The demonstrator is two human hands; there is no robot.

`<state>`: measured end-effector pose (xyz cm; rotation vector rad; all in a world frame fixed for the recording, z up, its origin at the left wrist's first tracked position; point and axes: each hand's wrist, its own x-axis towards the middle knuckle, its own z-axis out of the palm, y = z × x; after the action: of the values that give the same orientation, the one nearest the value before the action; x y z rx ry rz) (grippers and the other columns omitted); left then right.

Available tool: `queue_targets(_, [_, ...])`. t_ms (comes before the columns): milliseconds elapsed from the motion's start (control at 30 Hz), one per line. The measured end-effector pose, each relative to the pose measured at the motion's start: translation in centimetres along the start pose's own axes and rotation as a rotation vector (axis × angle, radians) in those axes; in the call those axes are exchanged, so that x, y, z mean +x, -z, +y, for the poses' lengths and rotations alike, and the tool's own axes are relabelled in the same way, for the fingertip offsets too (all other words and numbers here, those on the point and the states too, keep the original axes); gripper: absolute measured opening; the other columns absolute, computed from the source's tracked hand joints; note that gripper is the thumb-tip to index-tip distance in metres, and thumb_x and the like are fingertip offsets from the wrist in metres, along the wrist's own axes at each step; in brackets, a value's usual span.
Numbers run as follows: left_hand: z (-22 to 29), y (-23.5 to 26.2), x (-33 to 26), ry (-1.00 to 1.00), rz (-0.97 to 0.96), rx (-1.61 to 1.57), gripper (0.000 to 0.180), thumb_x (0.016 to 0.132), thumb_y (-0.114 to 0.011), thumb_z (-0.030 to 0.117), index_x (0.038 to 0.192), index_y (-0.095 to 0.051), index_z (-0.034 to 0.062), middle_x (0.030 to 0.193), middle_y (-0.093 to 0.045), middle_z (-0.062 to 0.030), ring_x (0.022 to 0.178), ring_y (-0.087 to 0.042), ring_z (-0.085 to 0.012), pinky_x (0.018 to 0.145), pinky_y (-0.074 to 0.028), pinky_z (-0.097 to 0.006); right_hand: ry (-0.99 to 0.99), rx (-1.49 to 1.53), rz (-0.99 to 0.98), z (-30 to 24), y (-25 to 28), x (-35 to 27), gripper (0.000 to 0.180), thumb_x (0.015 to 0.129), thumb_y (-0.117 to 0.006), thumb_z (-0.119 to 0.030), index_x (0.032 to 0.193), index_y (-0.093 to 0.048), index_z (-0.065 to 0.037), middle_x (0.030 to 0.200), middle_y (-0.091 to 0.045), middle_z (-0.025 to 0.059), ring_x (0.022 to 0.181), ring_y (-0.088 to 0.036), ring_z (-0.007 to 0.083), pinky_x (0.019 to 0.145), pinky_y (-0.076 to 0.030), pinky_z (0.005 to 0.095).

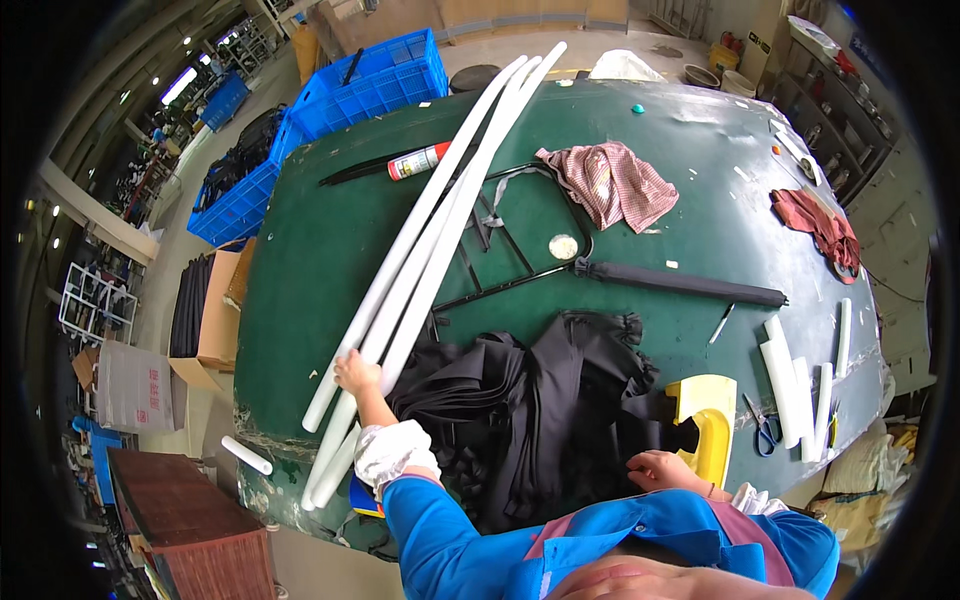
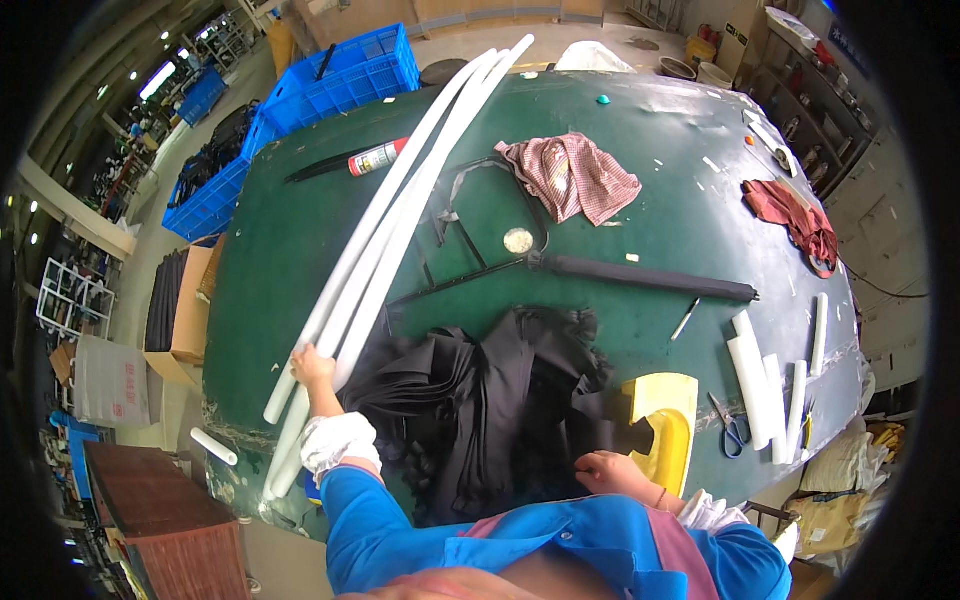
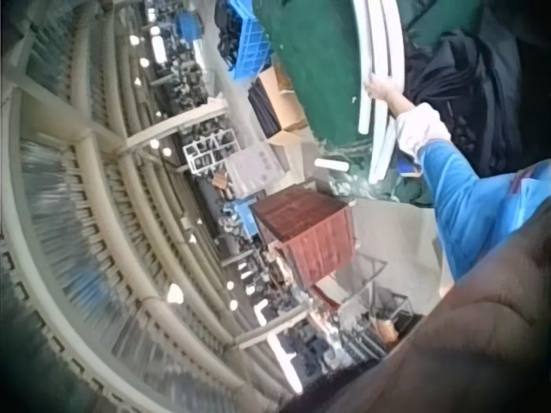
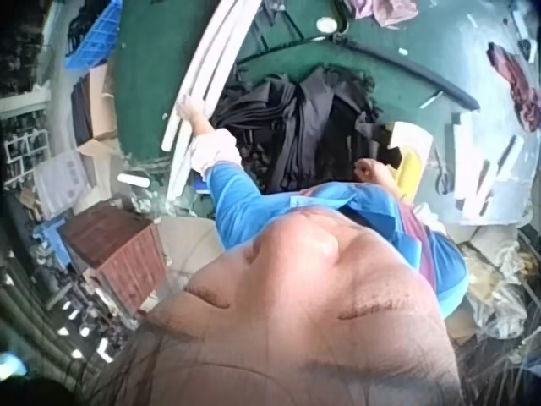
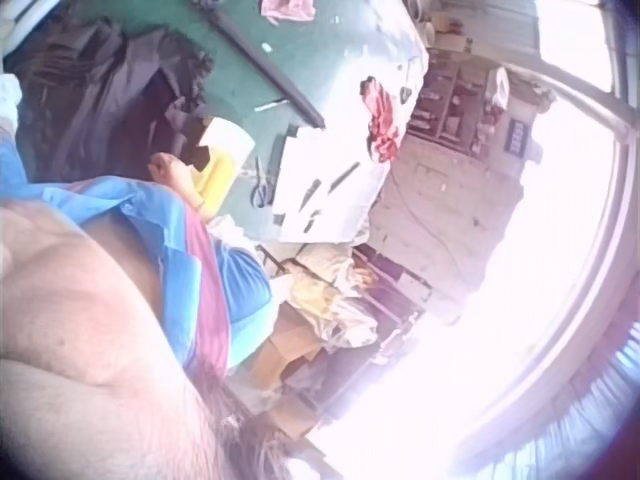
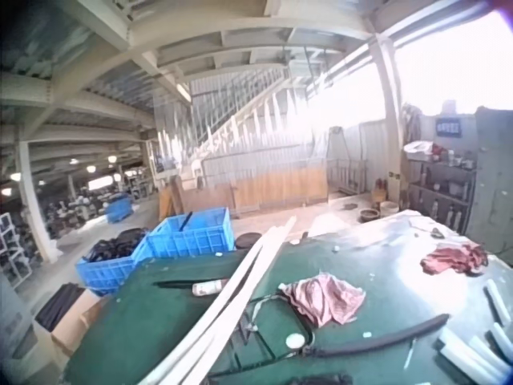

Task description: The person repeatedly slides black fabric sleeves onto white cylindrical rods, trims excess fabric with scissors, and places the finished assemblies into a cardboard box. The process is repeated multiple times with consistent hand motions and tool use.

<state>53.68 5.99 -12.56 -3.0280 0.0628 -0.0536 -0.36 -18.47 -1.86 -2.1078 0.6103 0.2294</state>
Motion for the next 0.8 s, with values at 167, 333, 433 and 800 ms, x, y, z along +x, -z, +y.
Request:
queue_targets(167, [-2.3,11.6,-3.6,-0.132,0.672,-0.136,0.039,0.067,-0.066,0.010,0.104,-0.051,0.0095,0.089,-0.057,-0.0131,0.087,-0.056,-0.0327,0.079,-0.042,-0.044,0.043,0.022,0.041,-0.1,0.7,-1.0,0.020,0.081,-0.065,-0.016,0.097,-0.065,-0.004,0.089,-0.065,0.0129,0.076,-0.066,0.0268,0.068,-0.054,0.0338])
queue_targets(333, [-9.0,22.4,-13.8,-0.154,0.820,-0.378,0.038,0.073,-0.065,0.015,0.109,-0.059,0.0087,0.096,-0.063,-0.0146,0.088,-0.058,-0.0382,0.075,-0.043,-0.048,0.298,0.011,0.083,-0.2,0.6,-0.7,0.022,0.080,-0.066,-0.015,0.099,-0.062,-0.004,0.085,-0.063,0.0123,0.071,-0.064,0.0267,0.065,-0.052,0.0355])
queue_targets(433, [-14.8,22.9,-21.9,-0.079,0.650,-0.694,0.040,0.077,-0.069,0.010,0.114,-0.057,0.0010,0.102,-0.064,-0.0152,0.091,-0.061,-0.0299,0.082,-0.047,-0.041,0.414,0.130,0.035,-3.2,1.5,-0.1,0.024,0.080,-0.068,-0.015,0.099,-0.062,-0.004,0.081,-0.061,0.0107,0.070,-0.063,0.0244,0.062,-0.051,0.0337])
queue_targets(800, [-7.3,19.4,-52.1,-0.626,0.171,-1.013,0.041,0.065,-0.072,0.004,0.104,-0.060,-0.0019,0.097,-0.061,-0.0168,0.088,-0.059,-0.0354,0.076,-0.049,-0.042,1.276,-0.542,0.619,-14.5,6.8,-9.2,0.051,0.066,-0.072,-0.021,0.114,-0.060,-0.012,0.117,-0.055,0.0118,0.113,-0.049,0.0274,0.102,-0.032,0.0601])
